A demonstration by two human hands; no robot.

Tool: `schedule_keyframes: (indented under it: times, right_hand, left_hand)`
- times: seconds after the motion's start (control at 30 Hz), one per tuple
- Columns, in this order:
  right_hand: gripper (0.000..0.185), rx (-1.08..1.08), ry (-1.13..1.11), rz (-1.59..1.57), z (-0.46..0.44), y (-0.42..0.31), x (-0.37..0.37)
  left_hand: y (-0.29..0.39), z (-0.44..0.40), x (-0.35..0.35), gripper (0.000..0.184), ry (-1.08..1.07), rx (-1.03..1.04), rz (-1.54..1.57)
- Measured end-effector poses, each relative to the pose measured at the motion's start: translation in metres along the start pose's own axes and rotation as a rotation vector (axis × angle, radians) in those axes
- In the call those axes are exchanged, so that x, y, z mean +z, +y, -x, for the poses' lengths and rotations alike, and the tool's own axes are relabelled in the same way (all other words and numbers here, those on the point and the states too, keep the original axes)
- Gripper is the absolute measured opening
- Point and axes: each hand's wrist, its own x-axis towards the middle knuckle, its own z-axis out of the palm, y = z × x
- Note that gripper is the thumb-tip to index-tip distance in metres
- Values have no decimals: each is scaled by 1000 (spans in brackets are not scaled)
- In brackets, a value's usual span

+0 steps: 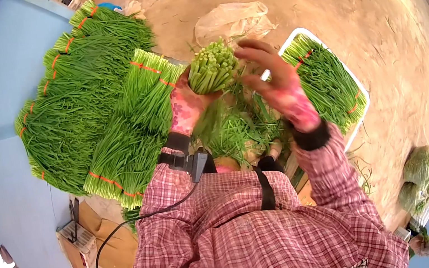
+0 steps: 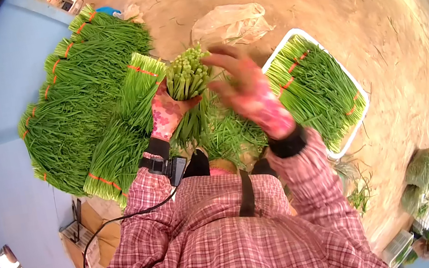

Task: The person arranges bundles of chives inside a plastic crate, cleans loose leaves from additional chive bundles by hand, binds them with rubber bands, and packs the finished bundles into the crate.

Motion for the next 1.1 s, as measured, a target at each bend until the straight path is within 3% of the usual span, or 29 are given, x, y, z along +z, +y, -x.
schedule_keyframes:
  times: [0.07, 0.1, 0.2, 0.33, 0.37, 0.5, 0.57, 0.63, 0.73, 0.87, 0.93, 0.97, 1.0, 1.03, 1.07, 1.1]
  right_hand:
    - [44, -218, -12, 317, -23, 13, 20]
    - [36, -225, -48, 284, -25, 21, 23]
    - [36, -135, -100, 215, -20, 28, 8]
    - [22, -61, -40, 12, -16, 23, 3]
    - [15, -140, 54, 97, -20, 18, 4]
    - [14, -175, -78, 274, -28, 5, -8]
    - [16, -141, -193, 395, -33, -4, -16]
    - [19, -144, -232, 478, -33, -4, -16]
    - [21, 120, -349, 479, -40, -9, -16]
    - [26, 183, -244, 396, -37, 0, -4]
    - [16, 194, -142, 289, -35, -5, -13]
    - [11, 217, -147, 143, -32, -23, -34]
    - [7, -64, -76, 243, -26, -31, -53]
    - [7, 187, 28, 167, -17, -48, -71]
    - [11, 246, 124, 201, -4, -66, -91]
    - [14, 127, 297, 17, 19, -63, -105]
  left_hand:
    - [10, 2, 6, 71, -48, -69, 280]
    - [25, 4, 2, 67, -103, -39, 211]
    - [25, 8, 6, 66, -73, -102, 175]
    - [42, 7, 11, 67, -108, -125, 286]
    - [57, 10, 7, 67, -126, -124, 141]
    - [42, 8, 15, 68, -158, -69, 372]
    - [1, 2, 21, 74, -87, 86, 52]
    - [3, 0, 16, 84, -87, 184, -208]
    - [9, -1, 13, 73, -20, 334, -497]
    - [4, -2, 10, 78, -30, 316, -479]
    - [2, -1, 6, 81, -14, 303, -514]
    - [-6, -1, 4, 83, -61, 201, -385]
    - [-19, -4, 0, 85, -107, 101, -254]
    - [-27, -5, -6, 87, -151, 2, -124]
    - [-27, -4, -14, 88, -136, -43, -143]
    - [-28, -3, -21, 90, -119, -88, -163]
